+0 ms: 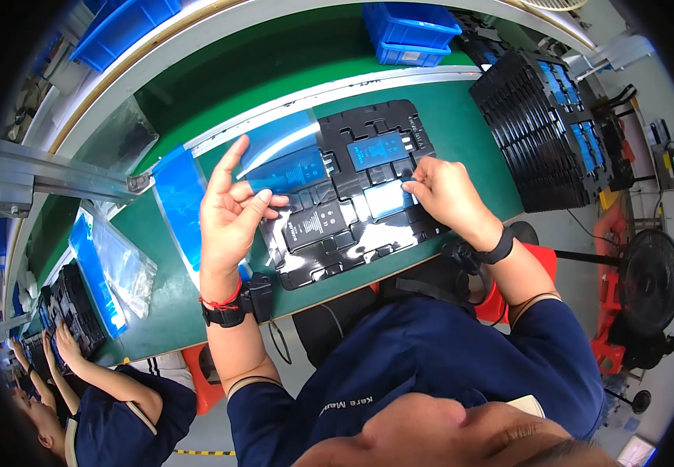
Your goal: Applying protective films and labels to battery packs on an assembly line.
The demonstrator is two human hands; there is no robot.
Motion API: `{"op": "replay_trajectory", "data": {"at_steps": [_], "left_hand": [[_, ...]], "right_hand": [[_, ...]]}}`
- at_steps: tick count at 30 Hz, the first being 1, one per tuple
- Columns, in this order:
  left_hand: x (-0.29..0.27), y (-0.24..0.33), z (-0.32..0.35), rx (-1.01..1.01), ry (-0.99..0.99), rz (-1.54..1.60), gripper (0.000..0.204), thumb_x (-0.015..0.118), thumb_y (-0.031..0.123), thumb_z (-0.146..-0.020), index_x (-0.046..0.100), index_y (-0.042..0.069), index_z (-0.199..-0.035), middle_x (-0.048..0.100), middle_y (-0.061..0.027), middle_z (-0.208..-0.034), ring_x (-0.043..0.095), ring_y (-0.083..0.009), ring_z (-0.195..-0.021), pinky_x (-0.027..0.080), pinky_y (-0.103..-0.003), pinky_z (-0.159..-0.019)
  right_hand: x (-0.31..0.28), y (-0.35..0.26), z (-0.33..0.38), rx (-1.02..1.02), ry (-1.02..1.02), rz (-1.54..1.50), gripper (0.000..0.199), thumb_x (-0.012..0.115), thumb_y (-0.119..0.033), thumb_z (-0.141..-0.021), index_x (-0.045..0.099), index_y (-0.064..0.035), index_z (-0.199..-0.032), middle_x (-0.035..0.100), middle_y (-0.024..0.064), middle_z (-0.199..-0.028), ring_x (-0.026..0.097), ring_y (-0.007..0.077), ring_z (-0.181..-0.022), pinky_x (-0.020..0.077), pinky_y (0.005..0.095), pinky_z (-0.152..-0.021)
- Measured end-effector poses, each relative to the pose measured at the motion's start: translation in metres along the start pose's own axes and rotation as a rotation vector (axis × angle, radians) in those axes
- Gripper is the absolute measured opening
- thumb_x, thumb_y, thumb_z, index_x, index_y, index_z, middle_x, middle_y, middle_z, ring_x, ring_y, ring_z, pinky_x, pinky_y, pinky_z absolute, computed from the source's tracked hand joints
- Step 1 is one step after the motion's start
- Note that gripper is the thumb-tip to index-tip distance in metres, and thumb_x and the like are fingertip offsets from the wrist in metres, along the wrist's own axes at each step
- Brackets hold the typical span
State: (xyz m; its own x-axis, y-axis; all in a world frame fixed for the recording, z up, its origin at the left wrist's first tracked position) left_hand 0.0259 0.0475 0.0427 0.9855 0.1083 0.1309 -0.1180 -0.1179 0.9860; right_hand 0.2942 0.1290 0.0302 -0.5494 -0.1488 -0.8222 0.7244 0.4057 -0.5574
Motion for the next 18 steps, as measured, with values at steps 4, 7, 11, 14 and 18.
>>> {"op": "replay_trajectory", "data": {"at_steps": [4, 7, 11, 14, 18], "left_hand": [[-0.004, -0.005, 0.003, -0.045, -0.028, -0.050, 0.044, 0.054, -0.005, -0.085, 0.043, 0.000, -0.127, 0.063, -0.0065, -0.083, 0.066, -0.0171, -0.082, 0.051, -0.022, -0.066], [-0.002, -0.011, 0.003, -0.045, -0.066, -0.029, 0.026, 0.052, -0.004, -0.087, 0.052, 0.001, -0.112, 0.063, -0.0091, -0.097, 0.064, -0.0148, -0.086, 0.050, -0.021, -0.068], [0.002, -0.011, 0.001, -0.025, -0.079, -0.008, 0.018, 0.053, -0.003, -0.087, 0.055, 0.000, -0.104, 0.064, -0.0090, -0.095, 0.065, -0.0150, -0.085, 0.051, -0.022, -0.067], [-0.001, -0.014, 0.002, -0.029, -0.049, -0.015, 0.011, 0.057, -0.002, -0.086, 0.058, -0.002, -0.096, 0.065, -0.0104, -0.087, 0.066, -0.0177, -0.078, 0.054, -0.023, -0.064], [-0.005, -0.008, 0.002, 0.030, 0.006, -0.049, 0.008, 0.062, 0.007, -0.085, 0.061, 0.000, -0.090, 0.066, -0.0073, -0.079, 0.066, -0.0140, -0.073, 0.052, -0.022, -0.060]], "right_hand": [[-0.020, -0.034, 0.002, -0.142, 0.135, 0.188, 0.027, 0.076, -0.016, -0.069, 0.055, -0.0014, -0.078, 0.055, 0.0075, -0.057, 0.055, 0.0222, -0.050, 0.0445, 0.0320, -0.048], [-0.020, -0.067, -0.002, -0.277, 0.107, -0.125, 0.032, 0.074, -0.016, -0.070, 0.055, -0.0028, -0.091, 0.059, 0.0120, -0.085, 0.061, 0.0273, -0.075, 0.0491, 0.0357, -0.064], [-0.014, -0.112, -0.011, -0.610, 0.257, -0.165, 0.038, 0.073, -0.012, -0.068, 0.056, -0.0029, -0.101, 0.057, 0.0120, -0.100, 0.052, 0.0302, -0.095, 0.0436, 0.0371, -0.082], [0.001, -0.114, -0.020, -0.609, 0.185, -0.273, 0.030, 0.071, -0.010, -0.070, 0.060, -0.0030, -0.096, 0.060, 0.0101, -0.091, 0.054, 0.0280, -0.090, 0.0441, 0.0365, -0.078], [0.007, -0.115, -0.023, -0.570, 0.123, -0.326, 0.015, 0.071, -0.008, -0.071, 0.064, -0.0039, -0.084, 0.061, 0.0064, -0.075, 0.057, 0.0241, -0.079, 0.0454, 0.0342, -0.072]]}}
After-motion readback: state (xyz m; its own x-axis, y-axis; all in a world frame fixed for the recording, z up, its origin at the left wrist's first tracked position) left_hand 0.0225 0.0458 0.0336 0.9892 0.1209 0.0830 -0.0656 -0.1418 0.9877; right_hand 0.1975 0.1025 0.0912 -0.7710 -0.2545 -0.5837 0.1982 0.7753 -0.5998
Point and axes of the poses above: each hand's wrist, its own z-axis away from the middle knuckle, its own x-axis out of the palm, y = z × x, the point moved 6 cm from there along -z, towards the middle knuckle
